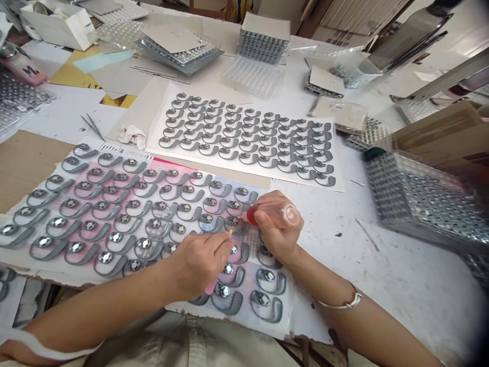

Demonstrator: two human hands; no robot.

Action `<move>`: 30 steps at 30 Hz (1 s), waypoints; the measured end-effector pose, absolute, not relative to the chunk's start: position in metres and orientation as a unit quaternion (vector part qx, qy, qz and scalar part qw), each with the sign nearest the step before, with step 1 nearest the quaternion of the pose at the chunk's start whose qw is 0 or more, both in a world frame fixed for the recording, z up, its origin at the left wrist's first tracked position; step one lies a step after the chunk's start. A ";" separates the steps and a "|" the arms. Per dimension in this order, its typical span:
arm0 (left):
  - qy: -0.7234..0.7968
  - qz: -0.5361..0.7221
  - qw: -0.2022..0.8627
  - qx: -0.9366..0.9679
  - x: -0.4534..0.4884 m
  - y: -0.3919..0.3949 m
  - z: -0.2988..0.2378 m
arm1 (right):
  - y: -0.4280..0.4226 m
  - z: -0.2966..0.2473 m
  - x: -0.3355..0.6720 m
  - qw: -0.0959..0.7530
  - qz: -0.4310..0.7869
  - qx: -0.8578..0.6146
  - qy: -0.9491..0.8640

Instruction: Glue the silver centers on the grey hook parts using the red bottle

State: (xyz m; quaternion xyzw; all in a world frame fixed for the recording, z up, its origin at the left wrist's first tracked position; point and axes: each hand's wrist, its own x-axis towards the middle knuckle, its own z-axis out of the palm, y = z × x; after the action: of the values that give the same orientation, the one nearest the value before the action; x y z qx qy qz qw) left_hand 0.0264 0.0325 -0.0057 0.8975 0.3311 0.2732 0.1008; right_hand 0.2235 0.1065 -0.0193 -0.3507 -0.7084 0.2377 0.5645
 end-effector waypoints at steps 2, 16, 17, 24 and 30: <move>0.337 0.271 0.104 0.896 0.026 0.032 -0.006 | 0.106 -0.019 0.224 0.563 0.236 -0.347 -0.712; 0.355 0.269 0.113 0.888 0.028 0.032 -0.007 | 0.105 -0.011 0.225 0.554 0.172 -0.323 -0.748; 0.358 0.269 0.115 0.887 0.028 0.031 -0.008 | 0.104 -0.011 0.224 0.554 0.170 -0.323 -0.748; 0.368 0.253 0.140 0.884 0.027 0.035 -0.005 | 0.101 -0.008 0.224 0.554 0.163 -0.316 -0.753; 0.389 0.245 0.183 0.869 0.025 0.040 0.001 | 0.100 -0.010 0.226 0.546 0.167 -0.299 -0.764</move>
State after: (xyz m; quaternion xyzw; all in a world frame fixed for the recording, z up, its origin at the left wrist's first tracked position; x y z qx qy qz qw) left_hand 0.0251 0.0396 0.0006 0.8690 0.3890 0.2447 0.1834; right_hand 0.2256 0.0999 -0.0100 -0.2990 -0.7643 0.1674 0.5464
